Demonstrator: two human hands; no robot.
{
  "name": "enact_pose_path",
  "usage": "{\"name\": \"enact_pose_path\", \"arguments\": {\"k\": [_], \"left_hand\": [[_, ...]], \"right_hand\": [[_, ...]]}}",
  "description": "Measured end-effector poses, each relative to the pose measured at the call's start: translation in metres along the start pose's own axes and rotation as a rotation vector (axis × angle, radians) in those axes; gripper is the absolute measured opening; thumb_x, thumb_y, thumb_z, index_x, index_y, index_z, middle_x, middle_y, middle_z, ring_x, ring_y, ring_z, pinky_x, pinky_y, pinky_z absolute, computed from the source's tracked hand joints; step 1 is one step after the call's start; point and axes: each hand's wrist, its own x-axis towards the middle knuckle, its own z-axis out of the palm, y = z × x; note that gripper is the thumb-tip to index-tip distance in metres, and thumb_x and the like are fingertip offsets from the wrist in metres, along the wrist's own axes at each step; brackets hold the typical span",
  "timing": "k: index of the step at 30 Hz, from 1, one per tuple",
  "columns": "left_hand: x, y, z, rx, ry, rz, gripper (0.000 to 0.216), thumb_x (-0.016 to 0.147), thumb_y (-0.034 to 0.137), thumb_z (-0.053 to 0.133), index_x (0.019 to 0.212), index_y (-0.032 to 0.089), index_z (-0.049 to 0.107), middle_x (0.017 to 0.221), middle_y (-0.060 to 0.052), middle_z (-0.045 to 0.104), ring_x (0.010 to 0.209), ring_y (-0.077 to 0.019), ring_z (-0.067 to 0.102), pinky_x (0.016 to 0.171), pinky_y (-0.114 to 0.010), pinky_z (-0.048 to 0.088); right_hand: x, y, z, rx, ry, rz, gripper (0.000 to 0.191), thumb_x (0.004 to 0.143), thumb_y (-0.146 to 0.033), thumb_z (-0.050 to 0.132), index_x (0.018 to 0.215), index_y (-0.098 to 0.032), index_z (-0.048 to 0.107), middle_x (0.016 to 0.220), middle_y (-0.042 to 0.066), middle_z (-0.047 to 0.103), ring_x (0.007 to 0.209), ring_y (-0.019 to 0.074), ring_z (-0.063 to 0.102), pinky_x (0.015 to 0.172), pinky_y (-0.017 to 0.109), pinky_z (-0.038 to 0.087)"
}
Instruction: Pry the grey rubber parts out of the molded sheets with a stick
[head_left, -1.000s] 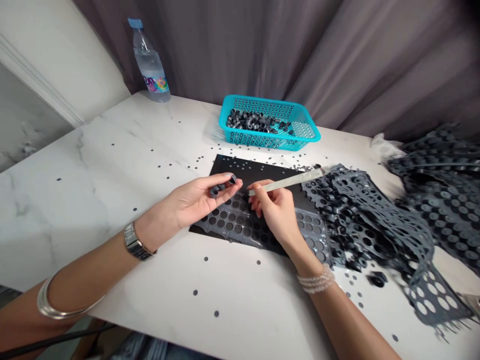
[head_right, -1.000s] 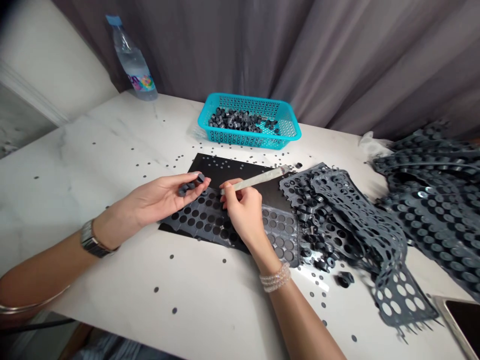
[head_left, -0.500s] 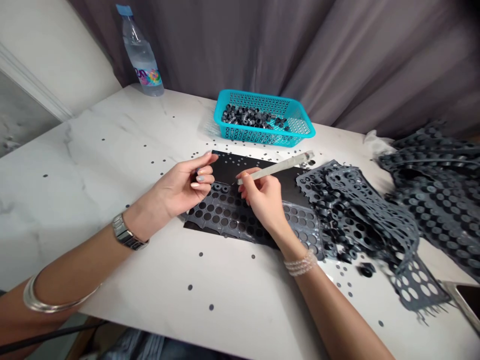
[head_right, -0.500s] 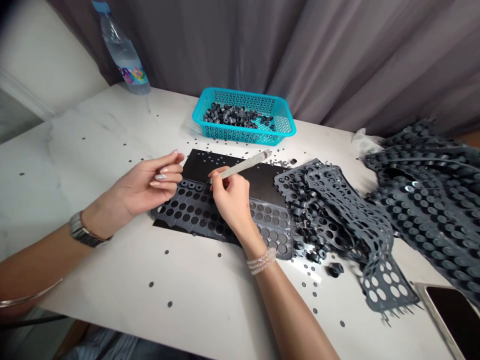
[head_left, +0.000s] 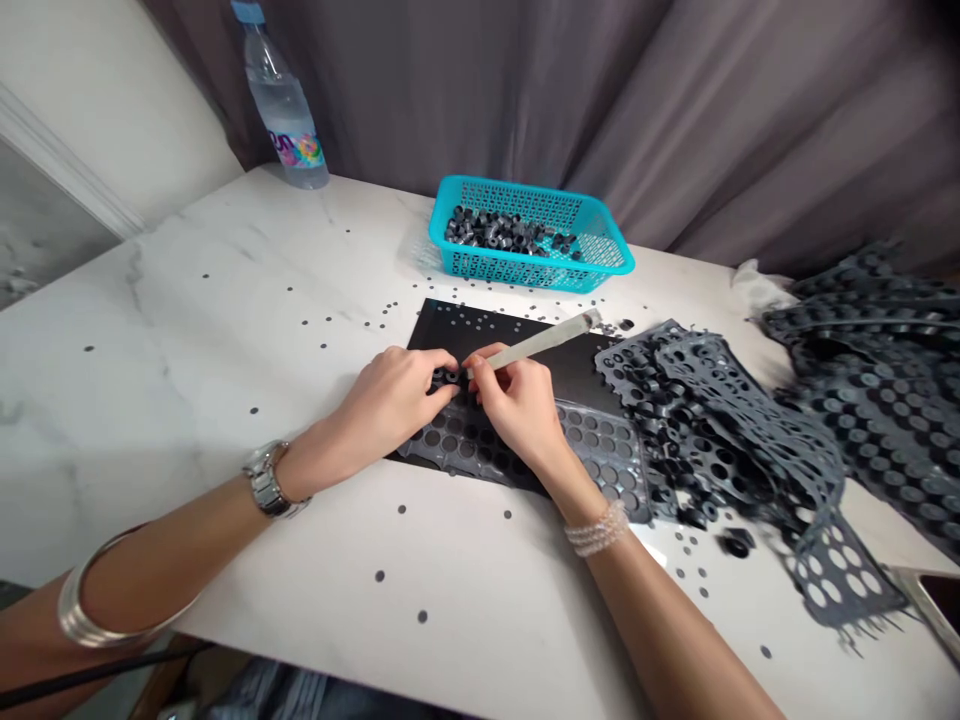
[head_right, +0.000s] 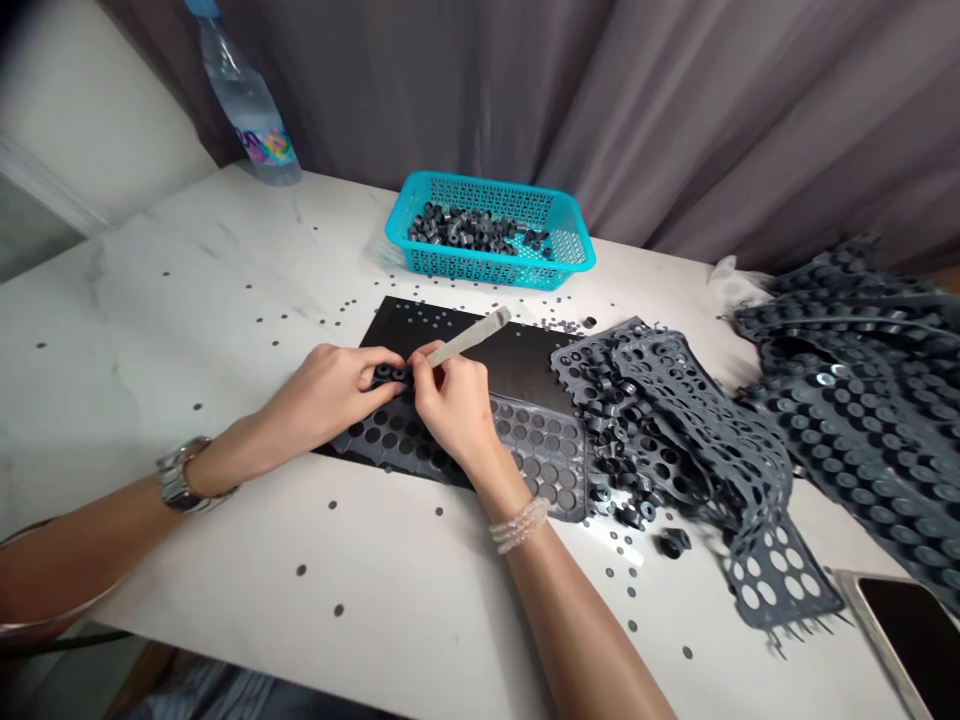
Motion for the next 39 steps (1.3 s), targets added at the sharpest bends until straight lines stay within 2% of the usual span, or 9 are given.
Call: {"name": "enact_pose_path", "arguments": {"k": [7, 14, 18, 21, 25, 27, 30, 33, 39], "left_hand": [[0.003, -0.002, 0.002, 0.012, 0.003, 0.003, 0.024, 0.081, 0.029, 0.059, 0.097, 0.018, 0.072, 0.056, 0.003, 0.053, 0.054, -0.0125, 0.046, 0.057, -0.027, 0.035], [0.001, 0.0, -0.002, -0.129, -0.018, 0.024, 0.013, 0.08, 0.022, 0.06, 0.077, 0.017, 0.072, 0.048, 0.007, 0.035, 0.048, -0.0081, 0.031, 0.053, -0.024, 0.03], [-0.003, 0.001, -0.019, -0.358, 0.022, -0.025, 0.009, 0.077, 0.025, 0.068, 0.076, 0.018, 0.073, 0.051, 0.008, 0.032, 0.049, -0.0065, 0.028, 0.048, -0.023, 0.024], [0.002, -0.005, -0.033, -0.729, 0.097, -0.162, 0.01, 0.076, 0.026, 0.072, 0.083, 0.018, 0.071, 0.054, 0.007, 0.035, 0.047, -0.005, 0.028, 0.042, -0.02, 0.021], [0.013, -0.02, -0.037, -1.429, -0.128, -0.422, 0.005, 0.082, 0.018, 0.066, 0.08, 0.014, 0.064, 0.056, 0.008, 0.032, 0.041, -0.002, 0.027, 0.035, -0.014, 0.023], [0.017, -0.025, -0.033, -1.637, -0.216, -0.539, 0.007, 0.086, 0.011, 0.06, 0.079, 0.011, 0.062, 0.059, 0.005, 0.041, 0.041, -0.0007, 0.032, 0.034, -0.012, 0.027], [0.019, -0.027, -0.026, -1.764, -0.206, -0.616, 0.008, 0.086, 0.006, 0.056, 0.085, 0.006, 0.064, 0.074, -0.005, 0.058, 0.051, -0.0025, 0.049, 0.036, -0.009, 0.036], [0.018, -0.025, -0.024, -1.777, -0.155, -0.639, 0.009, 0.084, 0.004, 0.057, 0.09, 0.005, 0.065, 0.085, -0.011, 0.063, 0.063, -0.0075, 0.06, 0.042, -0.01, 0.045], [0.013, -0.017, -0.023, -1.766, -0.141, -0.672, 0.01, 0.081, 0.005, 0.065, 0.09, 0.007, 0.067, 0.082, -0.008, 0.062, 0.064, -0.0067, 0.059, 0.045, -0.01, 0.046]], "right_hand": [[0.0, -0.002, 0.0, -0.02, 0.006, -0.028, 0.026, 0.091, -0.027, 0.047, 0.073, -0.016, 0.062, 0.07, 0.001, 0.066, 0.052, 0.0104, 0.055, 0.054, 0.022, 0.037], [-0.001, -0.006, 0.004, -0.131, 0.035, -0.072, 0.021, 0.09, -0.022, 0.049, 0.075, -0.017, 0.062, 0.06, -0.002, 0.059, 0.049, 0.0097, 0.05, 0.055, 0.022, 0.035], [0.0, -0.005, 0.004, -0.119, 0.039, -0.049, 0.022, 0.09, -0.023, 0.048, 0.074, -0.017, 0.063, 0.058, -0.002, 0.057, 0.048, 0.0098, 0.049, 0.055, 0.022, 0.035], [0.001, -0.001, 0.003, -0.037, 0.026, -0.001, 0.024, 0.09, -0.027, 0.048, 0.076, -0.017, 0.065, 0.061, -0.001, 0.061, 0.05, 0.0107, 0.052, 0.055, 0.022, 0.037], [0.0, 0.005, 0.002, 0.109, 0.032, 0.07, 0.027, 0.09, -0.034, 0.047, 0.08, -0.016, 0.065, 0.065, 0.001, 0.064, 0.054, 0.012, 0.056, 0.055, 0.022, 0.041], [-0.001, 0.006, 0.001, 0.146, 0.032, 0.09, 0.028, 0.09, -0.035, 0.048, 0.081, -0.016, 0.065, 0.065, 0.002, 0.064, 0.055, 0.0123, 0.057, 0.054, 0.022, 0.042], [-0.004, 0.005, -0.001, 0.165, 0.023, 0.112, 0.028, 0.09, -0.037, 0.049, 0.082, -0.016, 0.065, 0.064, 0.002, 0.063, 0.055, 0.0124, 0.057, 0.052, 0.022, 0.041], [-0.006, 0.004, -0.002, 0.174, 0.013, 0.122, 0.029, 0.09, -0.038, 0.049, 0.083, -0.016, 0.065, 0.064, 0.002, 0.062, 0.054, 0.0122, 0.057, 0.05, 0.021, 0.041], [-0.008, 0.006, -0.002, 0.179, 0.0, 0.133, 0.031, 0.091, -0.04, 0.049, 0.085, -0.015, 0.065, 0.063, 0.001, 0.061, 0.052, 0.012, 0.056, 0.048, 0.021, 0.04]]}}
